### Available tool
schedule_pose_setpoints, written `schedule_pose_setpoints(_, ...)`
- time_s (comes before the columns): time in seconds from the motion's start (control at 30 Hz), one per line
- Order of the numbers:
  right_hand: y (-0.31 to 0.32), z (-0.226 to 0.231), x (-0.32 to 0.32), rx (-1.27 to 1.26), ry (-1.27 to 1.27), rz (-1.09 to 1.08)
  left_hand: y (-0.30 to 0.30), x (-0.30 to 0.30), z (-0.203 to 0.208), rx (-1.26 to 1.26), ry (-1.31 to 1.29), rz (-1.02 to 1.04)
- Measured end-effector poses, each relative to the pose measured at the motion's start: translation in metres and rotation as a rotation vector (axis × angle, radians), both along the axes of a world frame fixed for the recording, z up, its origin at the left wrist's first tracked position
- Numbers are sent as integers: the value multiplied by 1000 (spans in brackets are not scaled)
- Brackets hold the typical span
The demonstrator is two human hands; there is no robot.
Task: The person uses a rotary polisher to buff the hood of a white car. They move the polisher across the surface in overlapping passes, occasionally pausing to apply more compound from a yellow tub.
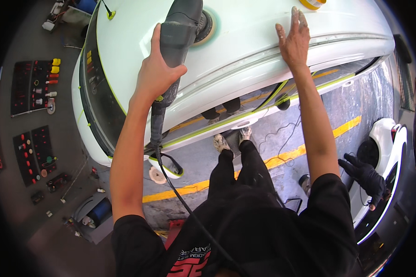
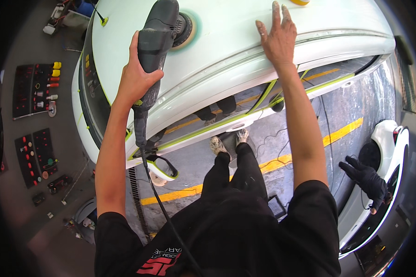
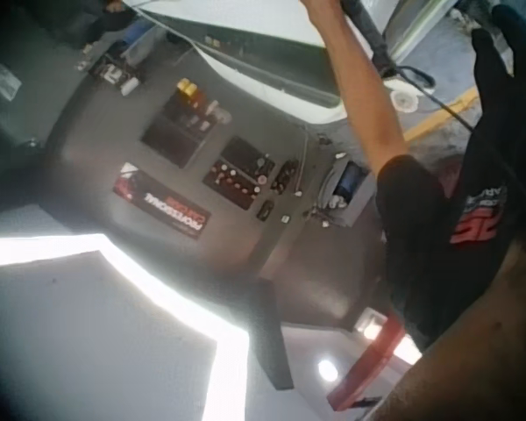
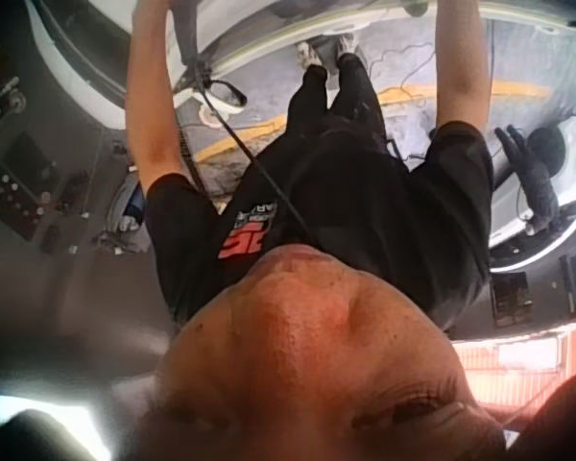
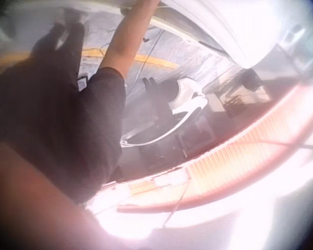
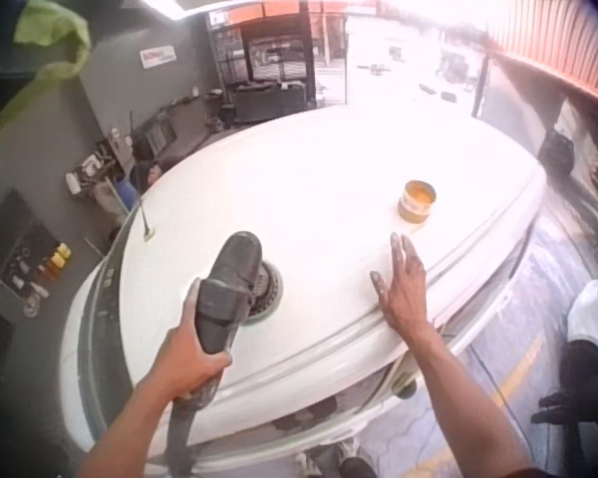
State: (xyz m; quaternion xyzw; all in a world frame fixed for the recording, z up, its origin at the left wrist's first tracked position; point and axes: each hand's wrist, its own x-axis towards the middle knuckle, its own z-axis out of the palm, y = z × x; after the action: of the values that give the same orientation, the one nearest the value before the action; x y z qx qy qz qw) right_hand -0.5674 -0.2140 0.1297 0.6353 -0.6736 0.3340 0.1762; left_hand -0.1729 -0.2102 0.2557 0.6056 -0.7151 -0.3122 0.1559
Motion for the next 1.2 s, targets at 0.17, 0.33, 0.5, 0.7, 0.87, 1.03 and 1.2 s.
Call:
schedule_pose_setpoints(0.17, 17, -8, -30, 70, -49, -44, 15, 48, -9, -81, -45, 0)
schedule_pose_setpoints(0.33, 24, -7, -29, -44, -2, -7, 34, 111, -28, -160, -98, -3)
schedule_pose_setpoints(0.5, 20, -13, -29, -154, -53, 0, 33, 117, -45, -236, -53, -89)
schedule_pose_setpoints(0.7, 13, -21, -31, -172, -66, 50, 7, 88, -33, -170, -53, -86)
schedule_pose_setpoints(0.87, 12, -18, -26, -148, -47, 44, 24, 132, -51, -228, -110, -80)
schedule_pose_setpoints(1.03, 15, -16, -24, -150, -31, 53, 51, 174, -62, -201, -53, 0)
schedule_pose_setpoints(1.2, 13, -15, -25, -132, 12, 50, 55, 181, -67, -182, -5, 0)
